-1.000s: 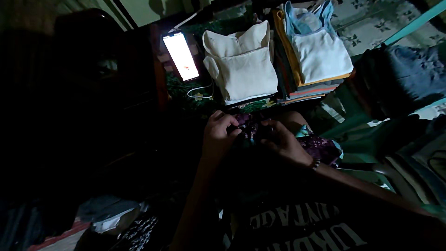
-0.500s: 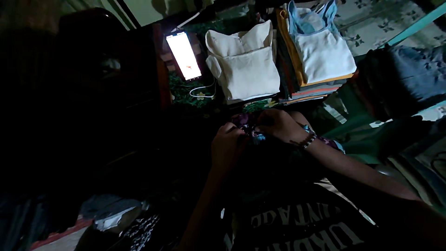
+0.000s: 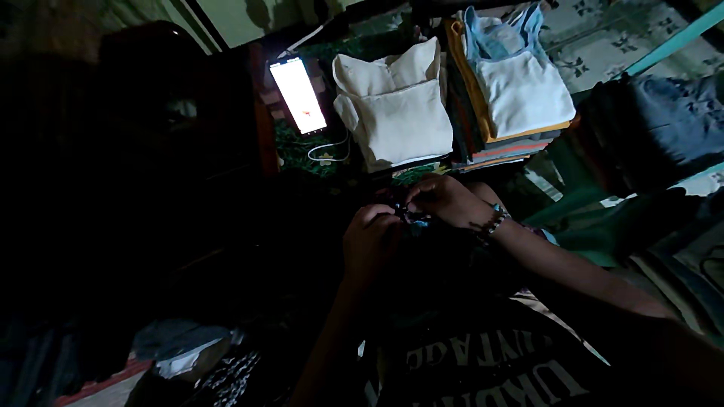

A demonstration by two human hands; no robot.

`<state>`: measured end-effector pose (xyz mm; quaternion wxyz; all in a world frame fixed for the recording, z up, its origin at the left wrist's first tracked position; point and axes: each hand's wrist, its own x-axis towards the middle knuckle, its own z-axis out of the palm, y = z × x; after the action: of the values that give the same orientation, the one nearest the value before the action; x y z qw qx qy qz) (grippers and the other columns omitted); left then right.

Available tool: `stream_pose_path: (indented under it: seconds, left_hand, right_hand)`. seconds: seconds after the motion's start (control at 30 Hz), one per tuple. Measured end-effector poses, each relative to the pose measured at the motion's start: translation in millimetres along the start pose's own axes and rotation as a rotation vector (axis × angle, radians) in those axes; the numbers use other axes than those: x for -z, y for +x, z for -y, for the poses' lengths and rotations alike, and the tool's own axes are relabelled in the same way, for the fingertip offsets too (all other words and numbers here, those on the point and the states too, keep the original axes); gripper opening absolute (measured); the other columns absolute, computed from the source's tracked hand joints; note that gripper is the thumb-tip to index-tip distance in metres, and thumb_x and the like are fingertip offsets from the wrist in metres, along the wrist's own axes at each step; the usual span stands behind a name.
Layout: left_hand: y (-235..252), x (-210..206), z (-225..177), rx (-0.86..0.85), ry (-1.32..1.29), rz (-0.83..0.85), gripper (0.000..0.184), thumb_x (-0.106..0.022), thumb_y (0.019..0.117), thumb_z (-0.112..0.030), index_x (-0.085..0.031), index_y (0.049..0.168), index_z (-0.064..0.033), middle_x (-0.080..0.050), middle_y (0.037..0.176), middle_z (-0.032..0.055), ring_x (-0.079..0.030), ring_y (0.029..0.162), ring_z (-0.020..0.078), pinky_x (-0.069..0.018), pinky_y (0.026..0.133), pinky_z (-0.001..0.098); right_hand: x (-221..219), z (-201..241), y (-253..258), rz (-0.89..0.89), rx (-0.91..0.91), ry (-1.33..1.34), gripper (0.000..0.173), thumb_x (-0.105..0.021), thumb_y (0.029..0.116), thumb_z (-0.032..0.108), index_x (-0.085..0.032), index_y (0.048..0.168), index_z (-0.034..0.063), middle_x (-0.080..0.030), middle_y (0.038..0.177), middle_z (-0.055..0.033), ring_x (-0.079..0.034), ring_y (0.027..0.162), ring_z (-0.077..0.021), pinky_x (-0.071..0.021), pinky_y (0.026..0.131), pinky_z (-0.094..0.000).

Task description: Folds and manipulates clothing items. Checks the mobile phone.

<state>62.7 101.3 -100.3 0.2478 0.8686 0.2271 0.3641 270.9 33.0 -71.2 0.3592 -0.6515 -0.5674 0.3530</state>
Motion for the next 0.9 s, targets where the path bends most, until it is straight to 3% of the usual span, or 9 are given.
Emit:
stream_pose_path:
  seconds: [0.1,0.2,0.3,0.4,0.53,0.73,0.83,0.9]
  left_hand:
    - [-2,-1,0,0.019,0.011,0.057,0.008,-0.071,0.09,-0.007,-0.077,0.093,-0.004,-0.072,0.111,0.0116,-0.068,0.107,0.0252,-0.0566,0.093,0.0419]
    - [-5,-5,-1,0.033,0.051,0.145,0.01,-0.069,0.0926,-0.01,-0.078,0.095,-0.0055,-0.071,0.116,0.0114,-0.066,0.113,0.0281,-0.0543,0.098,0.0468]
    - [-6,-8,0,0.016,0.106,0.13,0.011,-0.068,0.0941,-0.012,-0.078,0.099,-0.0074,-0.072,0.114,0.0103,-0.067,0.11,0.0274,-0.0562,0.094,0.0462]
    - [-7,-8,-1,-0.006,0.164,0.17,0.025,-0.066,0.0966,-0.013,-0.075,0.12,-0.015,-0.069,0.116,0.0138,-0.066,0.108,0.0317,-0.0564,0.09,0.0489]
    - [-6,-10,-1,-0.061,0.213,0.218,0.024,-0.069,0.0928,-0.008,-0.078,0.114,-0.015,-0.067,0.116,0.0171,-0.065,0.106,0.0353,-0.0556,0.088,0.0495]
    - [-7,-2,-5,-0.072,0.213,0.312,0.024,-0.068,0.0948,-0.012,-0.077,0.116,-0.0185,-0.066,0.122,0.0185,-0.064,0.112,0.0383,-0.0537,0.091,0.0543]
    - [-9,2,-7,-0.049,0.224,0.342,0.028,-0.067,0.0949,-0.011,-0.076,0.12,-0.0211,-0.065,0.123,0.0185,-0.062,0.114,0.039,-0.0537,0.091,0.0542]
    - [-10,0,-7,-0.05,0.247,0.329,0.027,-0.067,0.0951,-0.012,-0.076,0.119,-0.0193,-0.066,0.122,0.0188,-0.063,0.113,0.0387,-0.0545,0.09,0.0527]
  right_hand:
    - [-3,0,3,0.006,-0.004,-0.034,0.009,-0.069,0.0945,0.009,-0.075,0.098,0.0034,-0.066,0.1,-0.0106,-0.065,0.081,-0.0148,-0.0574,0.073,-0.0298]
    - [-15,-6,6,-0.053,-0.02,-0.078,0.01,-0.073,0.0903,0.011,-0.075,0.097,0.0034,-0.067,0.103,-0.0123,-0.065,0.093,-0.0215,-0.056,0.085,-0.0406]
    - [-20,-6,4,-0.137,-0.13,-0.055,0.027,-0.079,0.0878,0.013,-0.066,0.108,0.0005,-0.068,0.098,-0.0146,-0.068,0.087,-0.0243,-0.0575,0.081,-0.0453]
    - [-24,-11,-11,-0.181,-0.102,-0.063,0.022,-0.077,0.0902,0.014,-0.066,0.106,0.0044,-0.069,0.091,-0.0109,-0.068,0.079,-0.022,-0.058,0.073,-0.0437]
    - [-15,-3,-17,-0.123,-0.102,0.031,0.008,-0.067,0.0966,0.011,-0.071,0.102,0.0053,-0.071,0.09,-0.0066,-0.067,0.075,-0.0137,-0.0589,0.071,-0.033]
    - [-9,-7,-26,-0.049,-0.119,0.003,0.017,-0.08,0.0879,0.016,-0.074,0.1,0.0065,-0.073,0.089,-0.0055,-0.07,0.079,-0.0148,-0.0602,0.075,-0.0365]
    - [-11,-9,-28,-0.031,-0.094,-0.001,0.019,-0.08,0.0847,0.007,-0.074,0.103,0.0058,-0.074,0.094,-0.0062,-0.07,0.083,-0.0147,-0.0602,0.079,-0.0361]
    - [-13,-6,-31,-0.039,-0.091,-0.053,0.02,-0.081,0.0836,0.006,-0.073,0.101,0.0073,-0.073,0.093,-0.0066,-0.07,0.081,-0.0168,-0.0601,0.075,-0.0383]
